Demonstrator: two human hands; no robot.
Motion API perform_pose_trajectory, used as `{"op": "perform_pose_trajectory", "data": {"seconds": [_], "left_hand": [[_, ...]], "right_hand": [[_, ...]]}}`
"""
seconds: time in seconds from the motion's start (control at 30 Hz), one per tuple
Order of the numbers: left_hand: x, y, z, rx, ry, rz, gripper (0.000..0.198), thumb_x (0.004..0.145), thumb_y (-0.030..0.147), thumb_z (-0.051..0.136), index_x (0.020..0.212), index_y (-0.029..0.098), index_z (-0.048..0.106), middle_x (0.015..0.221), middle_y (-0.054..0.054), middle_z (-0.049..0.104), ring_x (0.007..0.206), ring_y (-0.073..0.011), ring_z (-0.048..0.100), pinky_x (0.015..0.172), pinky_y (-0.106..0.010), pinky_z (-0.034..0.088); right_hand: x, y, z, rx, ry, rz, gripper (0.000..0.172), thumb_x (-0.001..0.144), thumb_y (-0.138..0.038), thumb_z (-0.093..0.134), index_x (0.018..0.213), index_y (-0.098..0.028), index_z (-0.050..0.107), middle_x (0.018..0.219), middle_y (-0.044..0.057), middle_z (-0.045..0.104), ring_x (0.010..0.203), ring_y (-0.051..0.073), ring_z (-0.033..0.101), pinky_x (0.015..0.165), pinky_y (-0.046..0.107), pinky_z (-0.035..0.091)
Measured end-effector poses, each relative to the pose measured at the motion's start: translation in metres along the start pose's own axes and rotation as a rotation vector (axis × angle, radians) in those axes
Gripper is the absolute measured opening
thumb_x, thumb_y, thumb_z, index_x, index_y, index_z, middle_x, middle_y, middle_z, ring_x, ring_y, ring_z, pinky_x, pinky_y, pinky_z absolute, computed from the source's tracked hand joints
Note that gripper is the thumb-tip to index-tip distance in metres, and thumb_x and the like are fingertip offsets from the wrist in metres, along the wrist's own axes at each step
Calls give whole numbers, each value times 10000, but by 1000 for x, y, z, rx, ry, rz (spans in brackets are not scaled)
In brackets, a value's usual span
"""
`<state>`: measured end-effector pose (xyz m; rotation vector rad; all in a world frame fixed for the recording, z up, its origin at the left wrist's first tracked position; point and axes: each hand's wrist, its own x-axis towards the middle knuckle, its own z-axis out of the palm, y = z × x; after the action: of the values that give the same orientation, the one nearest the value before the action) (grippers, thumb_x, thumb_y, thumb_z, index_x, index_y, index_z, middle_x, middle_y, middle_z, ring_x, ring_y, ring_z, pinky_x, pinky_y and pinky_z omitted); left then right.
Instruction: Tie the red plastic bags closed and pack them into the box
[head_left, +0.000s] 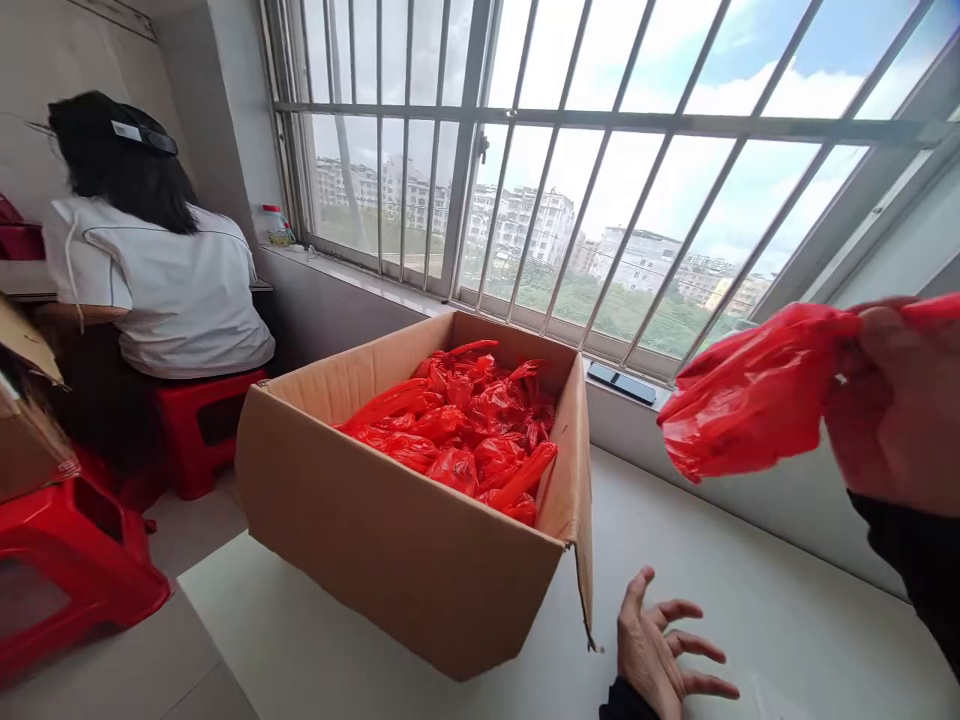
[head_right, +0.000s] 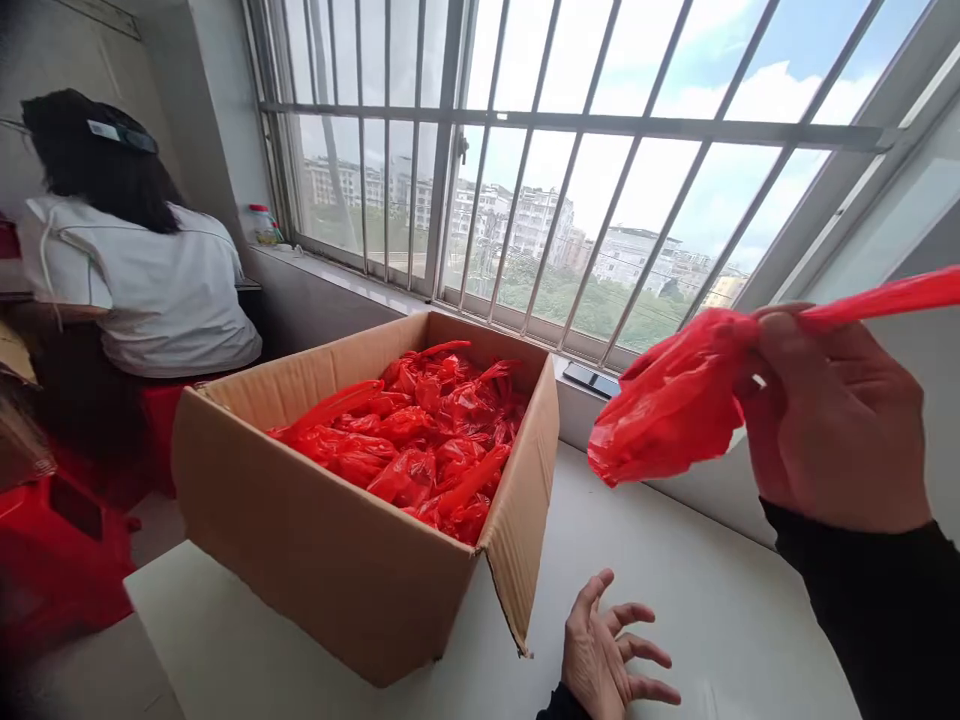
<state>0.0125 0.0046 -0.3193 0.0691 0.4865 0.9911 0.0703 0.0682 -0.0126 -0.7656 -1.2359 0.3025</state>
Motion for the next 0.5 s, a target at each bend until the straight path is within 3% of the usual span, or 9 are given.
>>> {"op": "perform_pose_trajectory", "data": {"seconds": [0.13,0.27,0.4,0.5], "left_hand": [[0,4,3,-17,31,-27,646,910,587,330,1433,209,311,916,-99,605,626,-256,621,432,-402,546],[4,10,3,-49,74,-47,640,898,586,364,1416,210,339,869,-90,606,608,-258,610,408,-393,536],[11,15,1,-87,96,-68,624,894,570,372,1406,214,356,814,-70,587,585,-253,596,393,-387,528],[16,14,-3,-100,91,-69,609,900,557,363,1409,224,345,795,-64,585,575,-253,592,385,-382,520]], "right_hand": [[24,-3,82,256,-103,21,62,863,-212,674,837,-170,636,735,-19,509,628,80,471,565,209,418],[35,34,138,172,-185,144,111,929,-299,579,943,-191,558,762,-44,521,646,68,469,641,203,456],[38,79,166,-89,-320,216,190,899,-378,592,941,-194,569,718,-31,567,622,102,535,659,264,500],[35,99,163,-289,-441,234,288,768,-314,752,993,-175,639,660,-13,615,602,146,561,660,325,505]]}}
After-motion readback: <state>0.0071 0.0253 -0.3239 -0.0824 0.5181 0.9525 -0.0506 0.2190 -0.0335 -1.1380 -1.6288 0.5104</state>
